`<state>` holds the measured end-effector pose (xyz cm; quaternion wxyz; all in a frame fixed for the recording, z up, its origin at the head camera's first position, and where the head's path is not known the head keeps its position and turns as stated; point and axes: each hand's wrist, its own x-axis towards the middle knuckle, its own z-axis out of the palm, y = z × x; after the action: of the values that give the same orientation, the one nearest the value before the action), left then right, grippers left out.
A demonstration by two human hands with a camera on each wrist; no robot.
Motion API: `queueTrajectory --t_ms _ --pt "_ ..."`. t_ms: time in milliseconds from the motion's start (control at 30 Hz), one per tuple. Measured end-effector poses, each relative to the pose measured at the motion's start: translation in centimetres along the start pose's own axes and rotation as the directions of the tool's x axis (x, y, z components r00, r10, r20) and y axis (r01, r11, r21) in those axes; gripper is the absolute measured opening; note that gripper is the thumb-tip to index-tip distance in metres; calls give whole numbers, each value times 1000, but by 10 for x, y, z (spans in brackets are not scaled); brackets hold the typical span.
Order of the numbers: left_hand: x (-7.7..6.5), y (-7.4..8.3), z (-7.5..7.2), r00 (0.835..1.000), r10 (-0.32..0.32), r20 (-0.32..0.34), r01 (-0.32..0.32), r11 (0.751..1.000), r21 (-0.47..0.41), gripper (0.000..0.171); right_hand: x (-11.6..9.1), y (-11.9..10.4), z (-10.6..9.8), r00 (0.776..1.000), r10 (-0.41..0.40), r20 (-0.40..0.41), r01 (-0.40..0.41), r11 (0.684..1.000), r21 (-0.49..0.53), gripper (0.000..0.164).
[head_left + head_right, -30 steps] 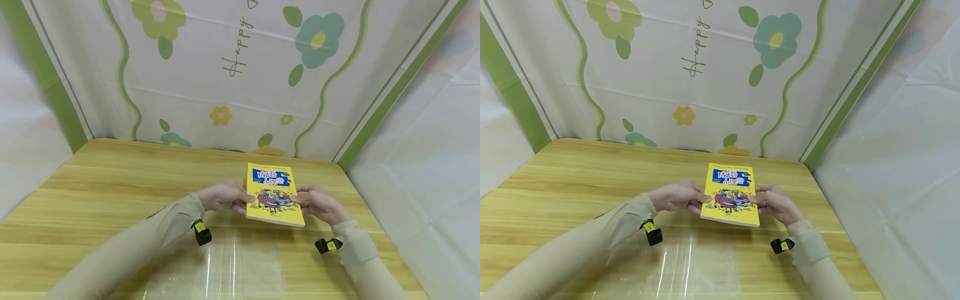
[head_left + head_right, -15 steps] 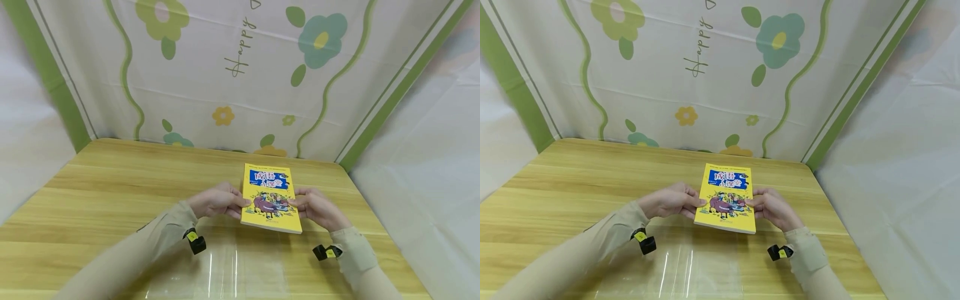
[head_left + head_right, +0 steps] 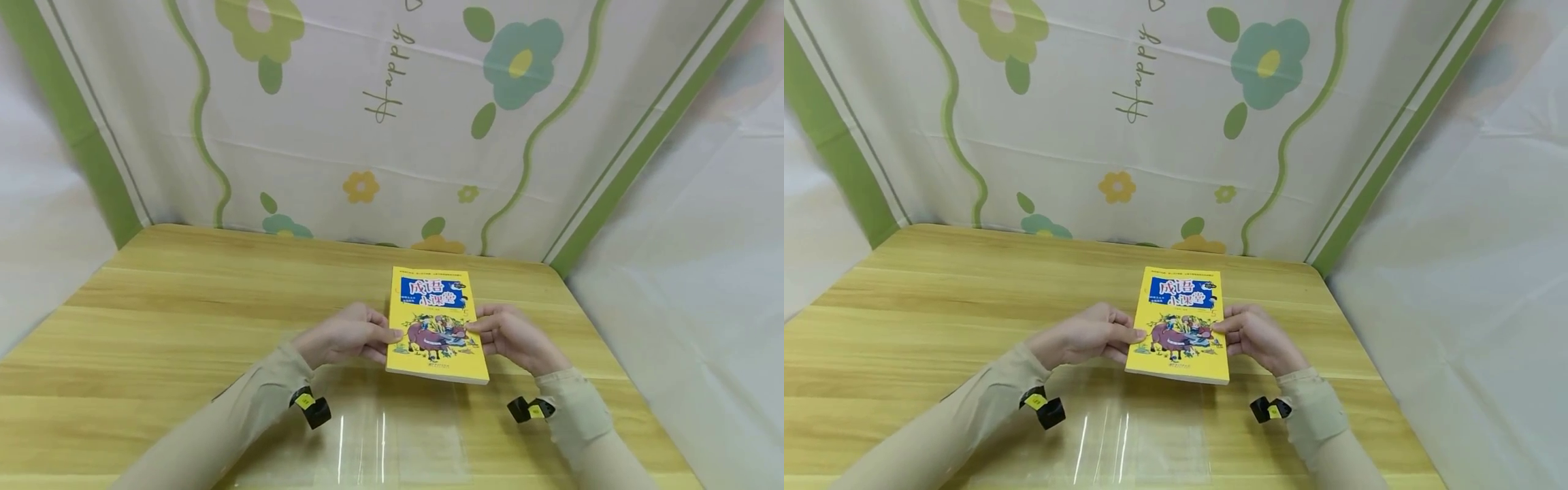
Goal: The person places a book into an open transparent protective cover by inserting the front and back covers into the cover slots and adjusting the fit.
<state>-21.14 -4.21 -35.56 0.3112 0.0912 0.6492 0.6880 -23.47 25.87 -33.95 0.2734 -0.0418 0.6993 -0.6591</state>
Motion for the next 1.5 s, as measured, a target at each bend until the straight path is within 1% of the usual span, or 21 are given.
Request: queueTrajectory --t_ms 200,333,433,533,600,667,733,800,900,967,1067,1200,1333,1500 --pt "-4 -4 0 1000 17 1 -17 1000 -7 22 1 -1 3 1000 -13 -14 13 1000 -6 14" --pt "-5 -8 -1 1000 12 -19 -12 1000 -22 37 2 0 5 1000 -3 -18 2 998 -55 10" --pt "-7 -11 -3 999 6 -44 -6 1000 -13 44 2 2 6 1000 5 -4 -5 996 -90 14" --pt "-8 -13 -4 999 12 -53 -11 1000 10 37 3 4 7 1000 10 5 -9 994 -108 19" --pt "-9 -13 -4 998 26 -65 -24 999 33 31 4 6 6 1000 5 19 -3 993 -120 20" --pt "-10 -13 -4 995 41 -96 -35 998 61 32 4 6 6 999 5 32 -1 992 -127 20" --pt "-10 -14 -4 989 48 -142 -36 995 92 37 5 7 7 999 5 50 1 991 -134 23" --pt "-10 -14 -4 982 55 -182 -34 993 115 38 4 6 8 998 7 63 1 991 -131 29" --pt "-10 -15 -4 976 63 -211 -33 990 140 36 4 6 8 997 13 77 -3 992 -125 42" --pt "-9 -13 -4 974 61 -217 -30 989 144 33 5 4 7 996 24 85 -13 992 -124 48" --pt "-8 -12 -4 972 53 -231 -17 988 156 29 6 3 7 995 41 93 -28 990 -139 49" --pt "-8 -12 -3 972 47 -231 -8 985 170 26 7 4 6 993 45 106 -27 987 -161 44" --pt "-9 -13 -3 977 38 -208 0 984 177 25 8 7 6 994 49 93 -32 984 -178 34" --pt "-9 -14 -4 982 23 -187 12 982 186 24 9 8 7 996 46 70 -32 982 -188 29"
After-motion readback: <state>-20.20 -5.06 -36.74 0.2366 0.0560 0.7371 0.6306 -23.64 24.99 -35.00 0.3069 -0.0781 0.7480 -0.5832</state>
